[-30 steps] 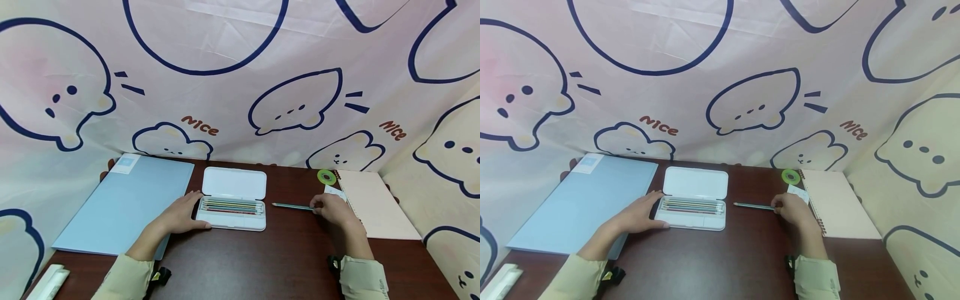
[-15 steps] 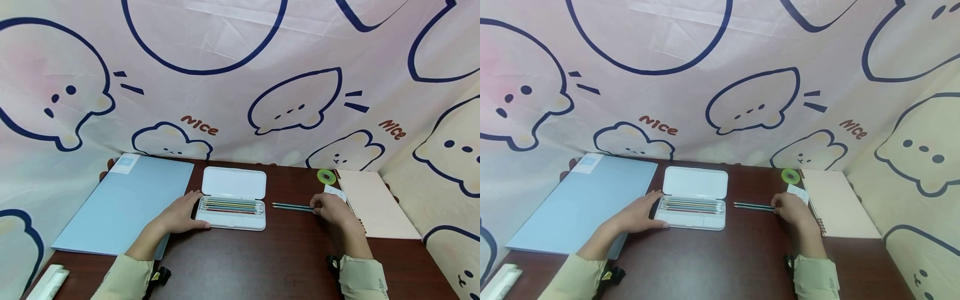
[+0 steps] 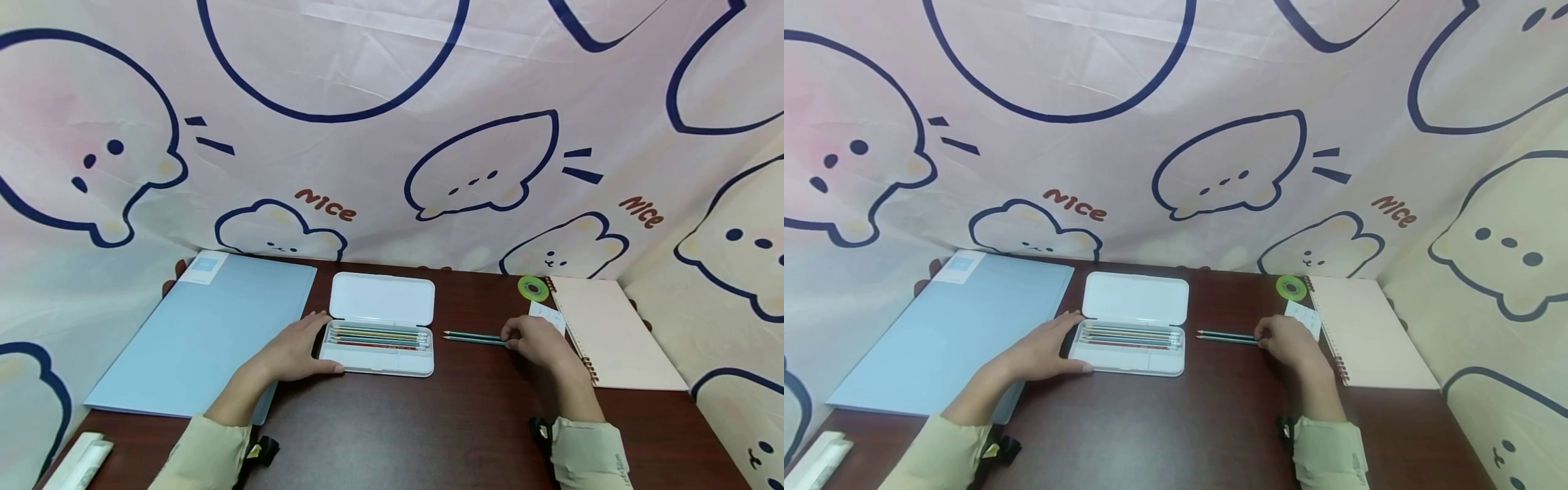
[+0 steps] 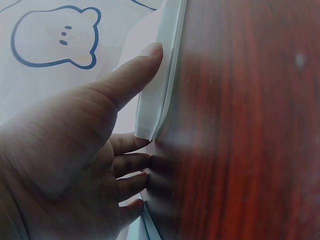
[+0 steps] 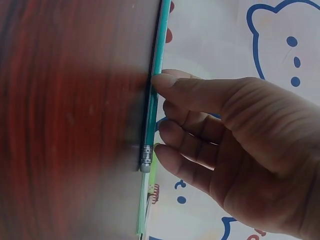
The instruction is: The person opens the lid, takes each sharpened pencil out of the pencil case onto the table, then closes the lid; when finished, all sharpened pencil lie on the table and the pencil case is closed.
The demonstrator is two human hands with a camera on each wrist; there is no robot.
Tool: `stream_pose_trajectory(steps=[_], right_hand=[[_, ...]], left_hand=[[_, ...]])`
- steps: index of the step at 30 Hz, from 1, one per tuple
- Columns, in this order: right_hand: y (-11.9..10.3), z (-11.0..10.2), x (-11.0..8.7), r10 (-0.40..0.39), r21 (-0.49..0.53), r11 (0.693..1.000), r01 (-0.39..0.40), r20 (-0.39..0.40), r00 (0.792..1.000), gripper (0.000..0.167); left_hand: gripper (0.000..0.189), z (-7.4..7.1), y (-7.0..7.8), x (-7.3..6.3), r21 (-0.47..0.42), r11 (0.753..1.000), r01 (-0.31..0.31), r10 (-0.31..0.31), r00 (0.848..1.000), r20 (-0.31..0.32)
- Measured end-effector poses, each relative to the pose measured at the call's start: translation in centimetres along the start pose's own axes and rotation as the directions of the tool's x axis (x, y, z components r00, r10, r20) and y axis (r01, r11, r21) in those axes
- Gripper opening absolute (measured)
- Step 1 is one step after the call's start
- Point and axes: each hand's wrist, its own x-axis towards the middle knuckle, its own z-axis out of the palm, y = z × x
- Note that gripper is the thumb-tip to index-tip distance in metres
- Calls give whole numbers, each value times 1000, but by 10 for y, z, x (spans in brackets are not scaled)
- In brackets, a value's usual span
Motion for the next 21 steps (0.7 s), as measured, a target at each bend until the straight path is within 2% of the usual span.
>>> stream_pose_trajectory(steps=[21], right_hand=[[-7,0,0,10,11,1000,-10,-11,1000,8]], left_hand=[[98,-2,2,-1,10,1000,5,-5,1000,0]])
